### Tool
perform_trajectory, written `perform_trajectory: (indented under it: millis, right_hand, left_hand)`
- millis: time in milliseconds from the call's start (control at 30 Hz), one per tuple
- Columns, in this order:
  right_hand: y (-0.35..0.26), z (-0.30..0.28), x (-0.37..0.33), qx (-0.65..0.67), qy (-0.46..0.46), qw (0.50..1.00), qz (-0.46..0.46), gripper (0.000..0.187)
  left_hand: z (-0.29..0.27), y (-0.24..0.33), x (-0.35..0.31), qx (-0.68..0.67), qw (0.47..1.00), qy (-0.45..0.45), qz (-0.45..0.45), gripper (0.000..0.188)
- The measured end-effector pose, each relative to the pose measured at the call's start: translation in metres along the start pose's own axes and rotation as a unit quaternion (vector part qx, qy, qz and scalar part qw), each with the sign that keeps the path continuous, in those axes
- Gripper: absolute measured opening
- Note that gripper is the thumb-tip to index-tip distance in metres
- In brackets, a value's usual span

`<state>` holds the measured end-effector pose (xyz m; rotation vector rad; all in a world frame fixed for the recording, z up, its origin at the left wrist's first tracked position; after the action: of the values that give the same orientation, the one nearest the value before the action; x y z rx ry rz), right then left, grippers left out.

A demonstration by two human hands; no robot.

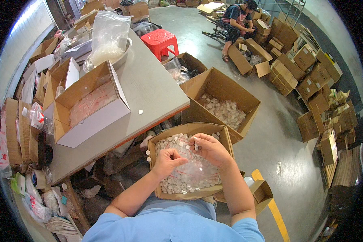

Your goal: The person picks up small white circular components from a box and puts them into a small clear plastic bag.

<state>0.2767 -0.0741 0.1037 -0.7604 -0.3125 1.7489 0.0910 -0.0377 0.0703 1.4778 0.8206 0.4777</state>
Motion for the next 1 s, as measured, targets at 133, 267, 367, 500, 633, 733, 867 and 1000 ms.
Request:
perform_trajectory:
  millis: [133,267,367,500,633,733,867,1000]
  right_hand:
    - [0.003,0.000,0.002,0.005,-0.035,0.999,-0.012,0.017]
    - [0.009,0.008,0.001,0.003,-0.047,0.998,-0.048,0.018]
    - [0.015,0.016,0.000,0.002,-0.072,0.995,-0.069,0.021]
    - [0.018,0.024,-0.002,-0.054,-0.109,0.989,-0.090,0.026]
    - [0.025,0.019,-0.001,-0.127,-0.137,0.978,-0.088,0.039]
    - [0.032,0.026,-0.003,-0.169,-0.159,0.969,-0.090,0.047]
    - [0.031,0.031,-0.005,-0.238,-0.219,0.939,-0.114,0.059]
    - [0.030,0.033,-0.006,-0.247,-0.237,0.935,-0.098,0.065]
  left_hand:
    - [0.007,-0.002,0.003,0.050,0.998,-0.011,0.033,0.020]
    - [0.008,-0.005,0.004,0.042,0.998,-0.051,0.008,0.022]
    - [0.011,0.001,0.004,0.008,0.999,-0.045,0.016,0.021]
    - [0.010,0.006,0.004,-0.027,0.998,-0.062,-0.001,0.022]
    - [0.011,-0.010,0.010,0.062,0.988,-0.138,0.015,0.025]
    - [0.017,-0.017,0.009,0.025,0.994,-0.103,0.032,0.039]
    - [0.016,-0.027,0.010,0.033,0.991,-0.104,0.074,0.050]
    - [0.014,-0.016,0.010,0.036,0.985,-0.108,0.129,0.048]
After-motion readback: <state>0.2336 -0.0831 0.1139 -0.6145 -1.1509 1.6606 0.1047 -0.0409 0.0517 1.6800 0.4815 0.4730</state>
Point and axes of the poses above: each hand's wrist, its own x-axis towards the middle knuckle, its own z-axis out of the palm, y = z × x, the point moved 2 cm from there along x, towards the middle knuckle, and after that the axes turned 14 degrees about x, right-handed, at the moved point
